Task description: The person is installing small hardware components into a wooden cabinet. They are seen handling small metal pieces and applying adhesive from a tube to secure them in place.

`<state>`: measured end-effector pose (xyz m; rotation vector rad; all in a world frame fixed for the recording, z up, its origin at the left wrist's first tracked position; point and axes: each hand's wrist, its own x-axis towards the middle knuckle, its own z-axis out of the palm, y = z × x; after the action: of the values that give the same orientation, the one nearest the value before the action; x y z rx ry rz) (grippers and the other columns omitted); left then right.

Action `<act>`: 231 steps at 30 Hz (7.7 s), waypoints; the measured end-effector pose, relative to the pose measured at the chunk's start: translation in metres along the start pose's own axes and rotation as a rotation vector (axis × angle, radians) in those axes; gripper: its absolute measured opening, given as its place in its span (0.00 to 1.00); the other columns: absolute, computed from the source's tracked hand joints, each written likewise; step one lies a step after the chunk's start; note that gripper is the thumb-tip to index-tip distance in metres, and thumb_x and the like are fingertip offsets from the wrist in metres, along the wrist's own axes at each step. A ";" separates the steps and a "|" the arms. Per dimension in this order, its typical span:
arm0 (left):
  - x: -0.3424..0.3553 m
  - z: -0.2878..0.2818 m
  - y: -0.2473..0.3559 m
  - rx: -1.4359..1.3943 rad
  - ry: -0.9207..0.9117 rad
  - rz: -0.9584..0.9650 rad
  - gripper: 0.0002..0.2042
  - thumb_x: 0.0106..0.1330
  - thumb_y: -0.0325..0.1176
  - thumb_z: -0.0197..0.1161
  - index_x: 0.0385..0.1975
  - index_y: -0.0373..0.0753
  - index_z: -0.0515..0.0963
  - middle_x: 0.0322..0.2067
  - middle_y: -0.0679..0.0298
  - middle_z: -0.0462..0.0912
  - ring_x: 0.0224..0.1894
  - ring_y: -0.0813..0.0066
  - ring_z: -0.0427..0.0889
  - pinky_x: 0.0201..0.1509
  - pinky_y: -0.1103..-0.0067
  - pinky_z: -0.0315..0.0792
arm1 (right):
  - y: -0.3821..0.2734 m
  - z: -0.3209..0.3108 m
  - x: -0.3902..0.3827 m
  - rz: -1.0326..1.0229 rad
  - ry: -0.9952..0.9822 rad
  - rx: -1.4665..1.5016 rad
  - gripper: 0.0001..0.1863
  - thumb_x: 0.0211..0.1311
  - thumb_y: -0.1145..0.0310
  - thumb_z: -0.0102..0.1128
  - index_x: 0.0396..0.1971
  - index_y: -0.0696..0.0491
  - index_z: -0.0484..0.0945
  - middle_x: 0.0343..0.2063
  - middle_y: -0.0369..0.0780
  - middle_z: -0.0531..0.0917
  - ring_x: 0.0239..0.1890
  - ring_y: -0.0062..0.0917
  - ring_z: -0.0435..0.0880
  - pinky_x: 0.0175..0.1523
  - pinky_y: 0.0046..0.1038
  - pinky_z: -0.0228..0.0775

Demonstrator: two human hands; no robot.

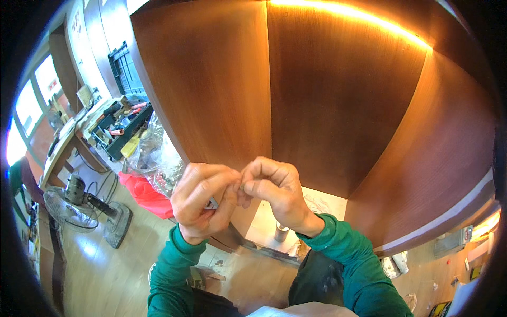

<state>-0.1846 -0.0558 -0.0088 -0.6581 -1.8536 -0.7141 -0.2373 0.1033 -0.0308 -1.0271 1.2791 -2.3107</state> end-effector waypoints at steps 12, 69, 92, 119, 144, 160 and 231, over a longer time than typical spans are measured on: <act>0.002 0.004 0.004 0.133 -0.167 0.294 0.10 0.45 0.15 0.65 0.29 0.32 0.80 0.28 0.54 0.82 0.26 0.63 0.82 0.28 0.75 0.75 | -0.002 -0.014 -0.007 0.201 -0.005 0.063 0.07 0.64 0.71 0.59 0.28 0.59 0.79 0.23 0.36 0.82 0.26 0.15 0.78 0.32 0.18 0.71; -0.024 0.034 -0.040 0.300 0.057 0.291 0.09 0.49 0.18 0.56 0.31 0.34 0.73 0.24 0.56 0.77 0.23 0.63 0.76 0.26 0.73 0.72 | -0.096 -0.112 0.251 -0.682 0.403 -0.377 0.13 0.71 0.63 0.55 0.44 0.58 0.77 0.34 0.45 0.83 0.18 0.23 0.81 0.20 0.23 0.73; -0.021 0.038 -0.036 0.276 0.050 0.294 0.09 0.51 0.16 0.57 0.33 0.31 0.73 0.26 0.52 0.77 0.25 0.58 0.77 0.28 0.68 0.73 | -0.122 -0.138 0.259 -0.723 0.328 -0.314 0.13 0.70 0.66 0.52 0.43 0.59 0.80 0.35 0.42 0.83 0.18 0.27 0.80 0.24 0.25 0.72; -0.027 0.034 -0.047 0.405 0.073 0.341 0.07 0.50 0.21 0.61 0.30 0.32 0.75 0.26 0.57 0.75 0.24 0.63 0.76 0.26 0.73 0.71 | 0.057 -0.113 0.037 -0.452 0.423 -0.547 0.07 0.70 0.72 0.56 0.42 0.59 0.79 0.29 0.40 0.83 0.25 0.18 0.81 0.30 0.20 0.75; -0.024 0.036 -0.046 0.409 0.114 0.346 0.06 0.51 0.22 0.62 0.29 0.34 0.74 0.25 0.59 0.75 0.23 0.66 0.76 0.25 0.75 0.70 | 0.057 -0.097 0.020 -0.398 0.358 -0.486 0.09 0.72 0.68 0.55 0.43 0.58 0.79 0.30 0.40 0.83 0.24 0.17 0.80 0.29 0.20 0.75; -0.022 0.039 -0.045 0.470 0.125 0.322 0.08 0.47 0.22 0.63 0.27 0.35 0.74 0.26 0.61 0.73 0.25 0.66 0.76 0.28 0.76 0.73 | 0.052 -0.091 0.019 -0.383 0.402 -0.497 0.09 0.72 0.70 0.55 0.43 0.58 0.79 0.30 0.39 0.83 0.23 0.17 0.80 0.28 0.18 0.72; -0.017 0.033 -0.010 -0.105 0.091 -0.126 0.03 0.55 0.19 0.50 0.25 0.33 0.71 0.24 0.60 0.72 0.23 0.76 0.68 0.26 0.80 0.62 | -0.084 -0.106 0.074 -0.829 0.534 0.006 0.07 0.69 0.67 0.59 0.35 0.56 0.77 0.23 0.38 0.82 0.16 0.17 0.79 0.20 0.18 0.69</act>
<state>-0.2056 -0.0406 -0.0376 -0.5701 -1.7946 -0.9140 -0.3587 0.1725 0.0352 -1.1237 1.1287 -3.3935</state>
